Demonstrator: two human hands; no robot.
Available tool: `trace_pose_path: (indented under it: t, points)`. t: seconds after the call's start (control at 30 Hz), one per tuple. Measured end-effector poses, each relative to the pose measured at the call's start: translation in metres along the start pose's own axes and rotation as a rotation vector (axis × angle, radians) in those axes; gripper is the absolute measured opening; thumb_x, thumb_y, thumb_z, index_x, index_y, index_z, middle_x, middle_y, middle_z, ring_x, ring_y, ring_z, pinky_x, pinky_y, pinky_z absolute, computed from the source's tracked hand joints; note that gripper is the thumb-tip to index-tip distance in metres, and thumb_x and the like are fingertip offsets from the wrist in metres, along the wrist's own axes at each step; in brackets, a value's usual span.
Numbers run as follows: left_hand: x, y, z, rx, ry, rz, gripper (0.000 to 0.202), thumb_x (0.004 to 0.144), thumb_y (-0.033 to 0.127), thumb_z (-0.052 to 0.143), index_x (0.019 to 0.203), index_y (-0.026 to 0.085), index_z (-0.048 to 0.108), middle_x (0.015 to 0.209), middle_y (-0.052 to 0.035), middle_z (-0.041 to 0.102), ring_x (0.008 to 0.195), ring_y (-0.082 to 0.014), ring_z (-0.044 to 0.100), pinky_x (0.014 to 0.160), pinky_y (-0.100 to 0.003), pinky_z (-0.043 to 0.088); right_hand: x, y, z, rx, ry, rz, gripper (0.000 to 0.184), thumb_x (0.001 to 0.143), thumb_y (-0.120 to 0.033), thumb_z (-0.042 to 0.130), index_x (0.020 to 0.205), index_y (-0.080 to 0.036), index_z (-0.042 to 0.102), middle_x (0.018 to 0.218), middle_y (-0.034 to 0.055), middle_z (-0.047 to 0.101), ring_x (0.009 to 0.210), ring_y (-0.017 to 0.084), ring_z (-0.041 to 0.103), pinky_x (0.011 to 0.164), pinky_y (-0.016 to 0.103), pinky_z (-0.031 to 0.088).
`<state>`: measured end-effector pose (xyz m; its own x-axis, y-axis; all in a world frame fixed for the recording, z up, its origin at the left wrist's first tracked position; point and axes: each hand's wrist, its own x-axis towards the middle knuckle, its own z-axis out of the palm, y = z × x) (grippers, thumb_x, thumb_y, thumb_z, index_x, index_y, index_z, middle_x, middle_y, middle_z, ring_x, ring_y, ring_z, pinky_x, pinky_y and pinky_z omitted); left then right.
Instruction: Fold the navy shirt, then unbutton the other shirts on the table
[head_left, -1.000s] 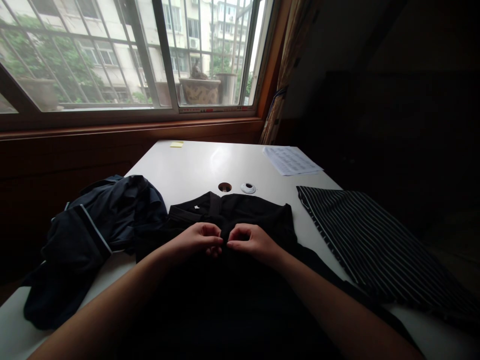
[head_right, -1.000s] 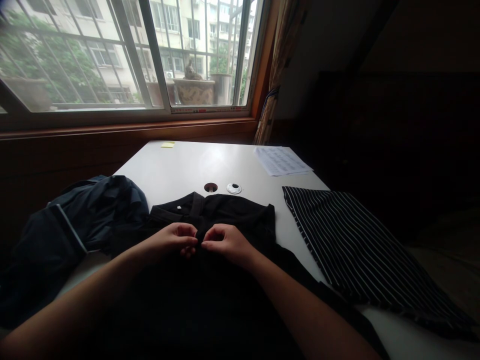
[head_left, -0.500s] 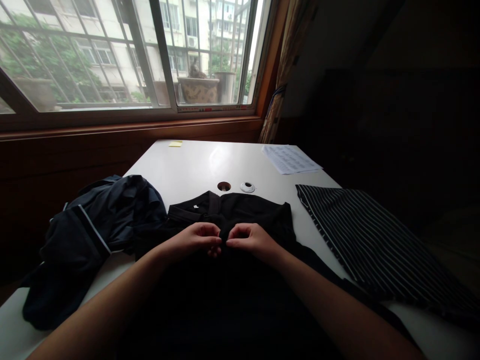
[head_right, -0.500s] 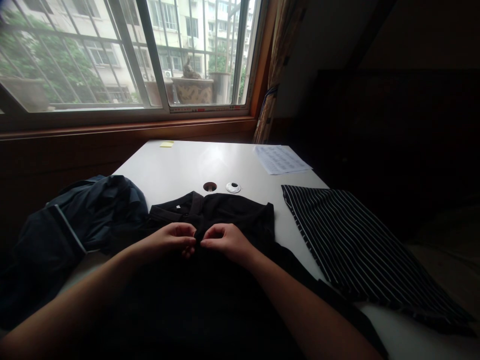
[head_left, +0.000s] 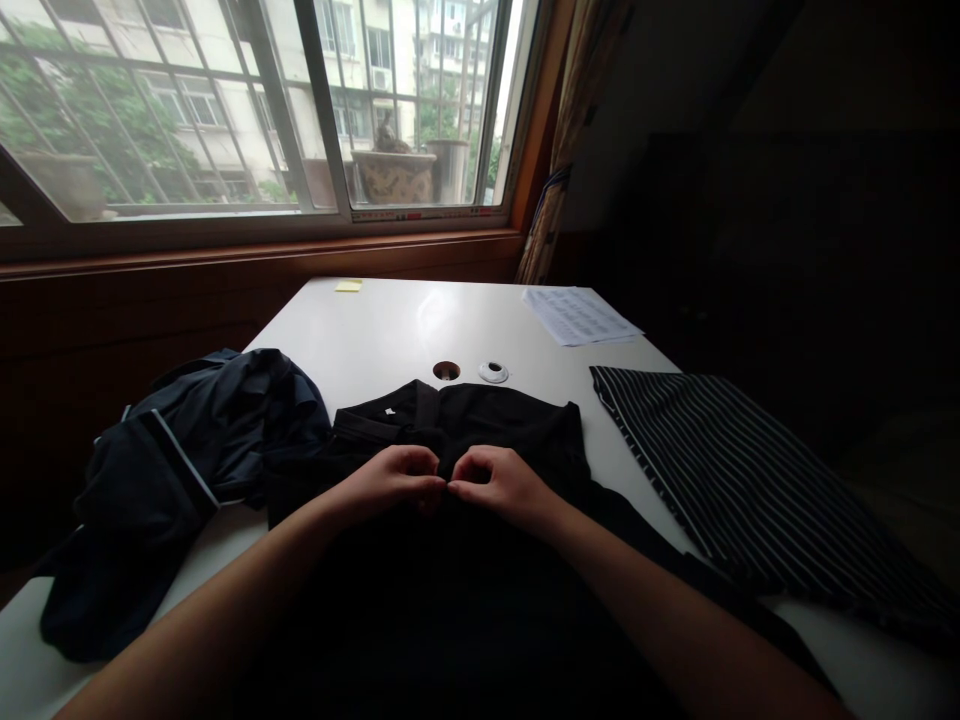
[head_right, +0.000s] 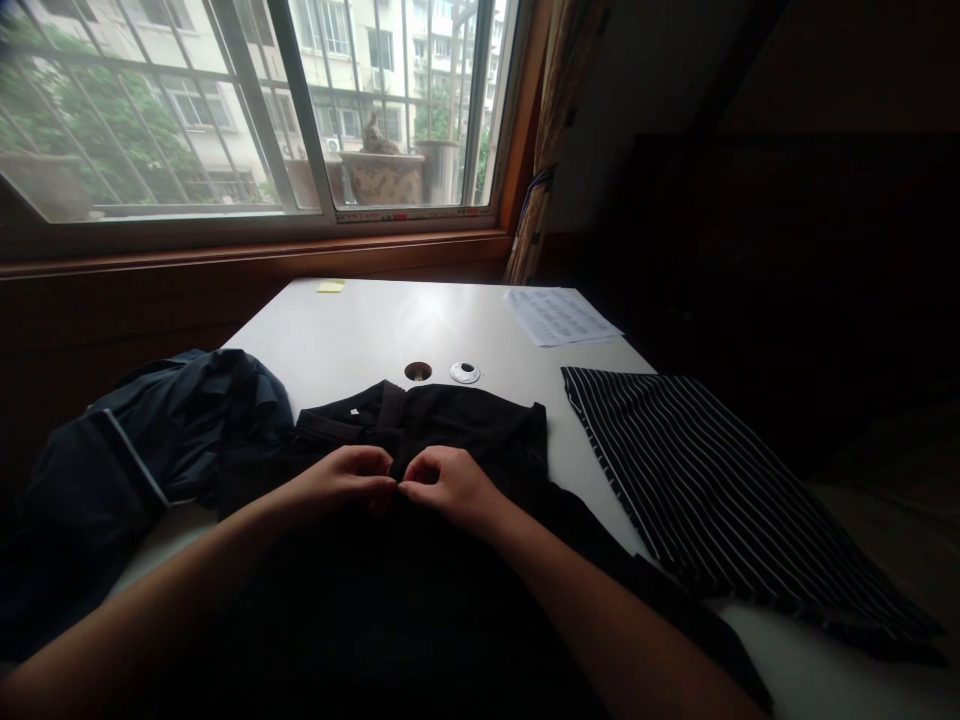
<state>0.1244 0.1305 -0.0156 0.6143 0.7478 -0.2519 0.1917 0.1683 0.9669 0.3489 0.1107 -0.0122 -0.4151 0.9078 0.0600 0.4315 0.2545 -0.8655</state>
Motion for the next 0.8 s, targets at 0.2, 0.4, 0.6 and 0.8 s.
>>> trace_pose_path:
  t: [0.2, 0.4, 0.6, 0.8]
  points:
    - [0.0006, 0.0001, -0.0027, -0.058, -0.032, 0.021, 0.028, 0.081, 0.037, 0.076, 0.089, 0.015, 0.062, 0.072, 0.0003, 0.068, 0.066, -0.0133, 0.063, 0.064, -0.023, 0.047, -0.0004, -0.0011, -0.0023, 0.132, -0.004, 0.108, 0.017, 0.078, -0.034, 0.075, 0.083, -0.017, 0.075, 0.079, 0.0019, 0.071, 0.075, 0.017, 0.063, 0.068, 0.026, 0.045]
    - [-0.0022, 0.0059, -0.0041, -0.114, -0.056, 0.0, 0.029, 0.079, 0.035, 0.08, 0.086, 0.013, 0.062, 0.071, -0.0006, 0.068, 0.065, -0.0123, 0.062, 0.063, -0.023, 0.047, -0.0002, -0.0006, -0.0022, 0.264, -0.022, 0.181, 0.023, 0.074, -0.038, 0.079, 0.081, -0.017, 0.075, 0.075, 0.001, 0.07, 0.071, 0.016, 0.06, 0.067, 0.026, 0.043]
    - [-0.002, 0.0047, -0.0039, -0.104, -0.051, 0.011, 0.027, 0.081, 0.035, 0.079, 0.089, 0.013, 0.066, 0.075, -0.002, 0.069, 0.069, -0.0128, 0.064, 0.066, -0.024, 0.05, 0.0008, 0.0029, 0.0006, 0.264, 0.014, 0.2, 0.022, 0.073, -0.036, 0.078, 0.081, -0.016, 0.075, 0.073, 0.0011, 0.069, 0.068, 0.015, 0.059, 0.065, 0.026, 0.042]
    - [0.0011, 0.0, -0.0042, -0.097, -0.026, 0.048, 0.027, 0.081, 0.035, 0.077, 0.094, 0.013, 0.068, 0.082, -0.0036, 0.068, 0.075, -0.0152, 0.065, 0.067, -0.025, 0.054, 0.0019, 0.0071, 0.004, 0.202, 0.039, 0.184, 0.019, 0.076, -0.035, 0.075, 0.083, -0.016, 0.077, 0.074, 0.0015, 0.071, 0.07, 0.016, 0.06, 0.065, 0.025, 0.042]
